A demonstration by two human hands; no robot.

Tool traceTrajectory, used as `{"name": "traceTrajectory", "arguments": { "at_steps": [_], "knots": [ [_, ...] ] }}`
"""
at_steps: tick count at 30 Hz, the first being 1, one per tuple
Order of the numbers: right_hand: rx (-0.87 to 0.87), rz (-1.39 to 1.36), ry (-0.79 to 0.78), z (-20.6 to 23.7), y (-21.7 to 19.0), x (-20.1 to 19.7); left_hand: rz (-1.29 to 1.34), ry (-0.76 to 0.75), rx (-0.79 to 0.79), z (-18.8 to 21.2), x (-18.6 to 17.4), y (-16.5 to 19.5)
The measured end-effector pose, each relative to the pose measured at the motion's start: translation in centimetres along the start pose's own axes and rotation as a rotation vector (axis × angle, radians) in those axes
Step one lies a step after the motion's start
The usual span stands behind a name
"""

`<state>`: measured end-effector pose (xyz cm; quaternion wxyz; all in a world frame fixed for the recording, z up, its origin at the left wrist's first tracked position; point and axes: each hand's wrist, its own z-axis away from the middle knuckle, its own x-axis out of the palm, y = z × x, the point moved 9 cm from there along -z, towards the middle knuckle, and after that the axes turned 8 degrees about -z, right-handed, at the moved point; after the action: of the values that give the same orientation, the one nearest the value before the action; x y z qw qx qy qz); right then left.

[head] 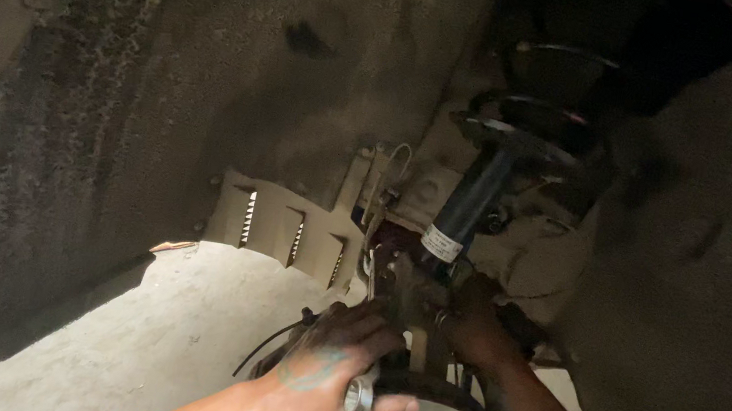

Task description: The person uses a wrench to tighten bolts on the car's suspension system, specifically focusing on the strut and brake assembly area. The hands repeatedly adjust the wrench and apply torque to secure the components.

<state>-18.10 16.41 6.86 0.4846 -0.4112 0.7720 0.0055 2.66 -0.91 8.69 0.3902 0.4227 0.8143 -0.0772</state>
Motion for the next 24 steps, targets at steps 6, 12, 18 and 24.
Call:
{"name": "traceTrajectory", "arguments": {
  "at_steps": [6,12,18,24],
  "knots": [
    [0.003,0.050,-0.053,-0.2,1.3,0.8,-0.131,-0.038,0.100,1.8,1.1,-0.7],
    [0.139,0.032,-0.144,-0.4,3.5,1.9,-0.050,-0.100,0.183,0.9,0.2,-1.6],
    [0.087,0.060,-0.092,-1.0,3.3,1.2,-0.207,0.174,0.228,-2.8,-1.9,-5.5],
    [0.073,0.110,-0.059,-1.1,4.5,1.3,-0.172,0.068,-0.478,-10.0,-2.7,-16.5]
  ]
}}
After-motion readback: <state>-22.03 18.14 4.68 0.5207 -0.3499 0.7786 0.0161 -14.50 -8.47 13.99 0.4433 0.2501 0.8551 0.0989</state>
